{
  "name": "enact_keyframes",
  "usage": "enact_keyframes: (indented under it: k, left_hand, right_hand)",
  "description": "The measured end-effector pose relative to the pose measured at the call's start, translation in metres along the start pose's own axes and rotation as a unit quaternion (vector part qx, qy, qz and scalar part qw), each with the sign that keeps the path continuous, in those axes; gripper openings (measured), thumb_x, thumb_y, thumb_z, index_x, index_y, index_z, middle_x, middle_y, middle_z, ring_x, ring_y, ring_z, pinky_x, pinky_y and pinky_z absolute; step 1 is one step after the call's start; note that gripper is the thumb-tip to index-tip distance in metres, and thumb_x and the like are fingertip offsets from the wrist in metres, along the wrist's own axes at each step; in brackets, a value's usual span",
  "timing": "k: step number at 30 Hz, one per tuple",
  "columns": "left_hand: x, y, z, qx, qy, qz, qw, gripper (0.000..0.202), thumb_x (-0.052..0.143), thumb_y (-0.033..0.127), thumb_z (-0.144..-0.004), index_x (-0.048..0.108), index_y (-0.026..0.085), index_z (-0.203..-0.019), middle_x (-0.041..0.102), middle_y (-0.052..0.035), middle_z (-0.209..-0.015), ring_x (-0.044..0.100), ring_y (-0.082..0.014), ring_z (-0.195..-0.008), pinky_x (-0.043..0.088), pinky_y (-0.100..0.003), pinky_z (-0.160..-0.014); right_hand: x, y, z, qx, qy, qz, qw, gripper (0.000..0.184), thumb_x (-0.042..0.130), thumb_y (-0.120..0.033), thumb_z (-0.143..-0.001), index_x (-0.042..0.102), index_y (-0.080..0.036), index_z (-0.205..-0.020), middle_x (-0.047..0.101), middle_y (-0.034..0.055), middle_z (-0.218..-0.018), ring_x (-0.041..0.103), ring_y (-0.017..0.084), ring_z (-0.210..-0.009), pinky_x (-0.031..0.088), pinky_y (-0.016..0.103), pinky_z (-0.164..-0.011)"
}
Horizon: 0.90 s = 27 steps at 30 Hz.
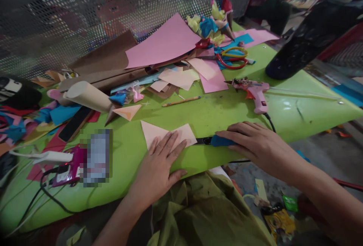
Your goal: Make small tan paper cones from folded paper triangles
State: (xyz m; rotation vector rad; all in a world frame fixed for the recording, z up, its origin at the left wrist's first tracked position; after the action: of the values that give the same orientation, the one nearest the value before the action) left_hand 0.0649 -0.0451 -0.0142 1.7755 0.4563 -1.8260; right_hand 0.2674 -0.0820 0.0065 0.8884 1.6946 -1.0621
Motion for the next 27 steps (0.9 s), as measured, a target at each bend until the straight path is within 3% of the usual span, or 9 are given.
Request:
enact_keyframes:
  k: [10, 19, 22, 25, 27]
  left_hand:
    - [0.002, 0.0, 0.0, -0.008, -0.023, -0.012, 1.0, 0.074, 0.048, 0.058, -0.096, 0.022, 0.029, -0.159, 0.017, -0.0042, -0.169, 0.019, -0.0281, -0.155, 0.026, -0.056, -0.123]
    - [0.002, 0.0, -0.001, -0.01, -0.014, 0.025, 1.0, 0.074, 0.039, 0.064, -0.097, 0.024, 0.027, -0.159, 0.019, -0.0062, -0.168, 0.018, -0.0288, -0.155, 0.024, -0.056, -0.124]
    - [-0.005, -0.008, -0.001, 0.002, -0.016, 0.072, 0.997, 0.062, 0.034, 0.053, -0.103, 0.027, 0.026, -0.158, 0.026, -0.0051, -0.166, 0.023, -0.0242, -0.154, 0.027, -0.05, -0.124]
    - [-0.013, -0.024, -0.001, 0.003, 0.002, 0.108, 0.994, 0.048, 0.031, 0.03, -0.106, 0.039, 0.023, -0.152, 0.037, -0.0041, -0.162, 0.034, -0.0168, -0.149, 0.033, -0.039, -0.122]
    - [-0.013, -0.03, -0.001, 0.017, 0.002, 0.106, 0.994, 0.048, 0.03, 0.019, -0.104, 0.042, 0.023, -0.15, 0.04, -0.0035, -0.16, 0.033, -0.016, -0.15, 0.031, -0.04, -0.123]
  right_hand:
    - [-0.004, -0.023, 0.0, -0.036, 0.041, 0.041, 0.998, 0.038, 0.037, -0.033, -0.105, 0.065, -0.021, -0.127, 0.07, 0.0108, -0.104, 0.067, 0.025, -0.089, 0.054, 0.038, -0.073]
    - [-0.001, -0.051, -0.007, -0.057, 0.055, 0.066, 0.995, 0.036, 0.036, -0.028, -0.105, 0.064, -0.013, -0.123, 0.072, 0.0106, -0.099, 0.068, 0.023, -0.083, 0.054, 0.038, -0.07]
    - [-0.002, -0.051, -0.007, -0.051, 0.062, 0.066, 0.995, 0.036, 0.036, -0.03, -0.106, 0.064, -0.014, -0.122, 0.071, 0.0106, -0.099, 0.068, 0.023, -0.081, 0.054, 0.038, -0.07]
    - [0.0, -0.05, -0.006, -0.051, 0.058, 0.071, 0.994, 0.036, 0.037, -0.03, -0.106, 0.063, -0.014, -0.124, 0.071, 0.0113, -0.103, 0.068, 0.023, -0.083, 0.054, 0.039, -0.072]
    - [0.001, -0.048, -0.005, -0.05, 0.053, 0.072, 0.995, 0.036, 0.037, -0.03, -0.105, 0.062, -0.015, -0.126, 0.071, 0.0116, -0.104, 0.068, 0.024, -0.086, 0.055, 0.039, -0.073]
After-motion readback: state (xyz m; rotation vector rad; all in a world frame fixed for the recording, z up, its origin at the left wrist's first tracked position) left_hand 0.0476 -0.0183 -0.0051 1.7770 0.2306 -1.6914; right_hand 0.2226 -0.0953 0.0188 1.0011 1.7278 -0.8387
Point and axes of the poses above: each hand's wrist, its own z-axis away from the middle knuckle, its own x-axis out of the palm, y = z × x, the point moved 9 cm from there along -z, towards the middle knuckle
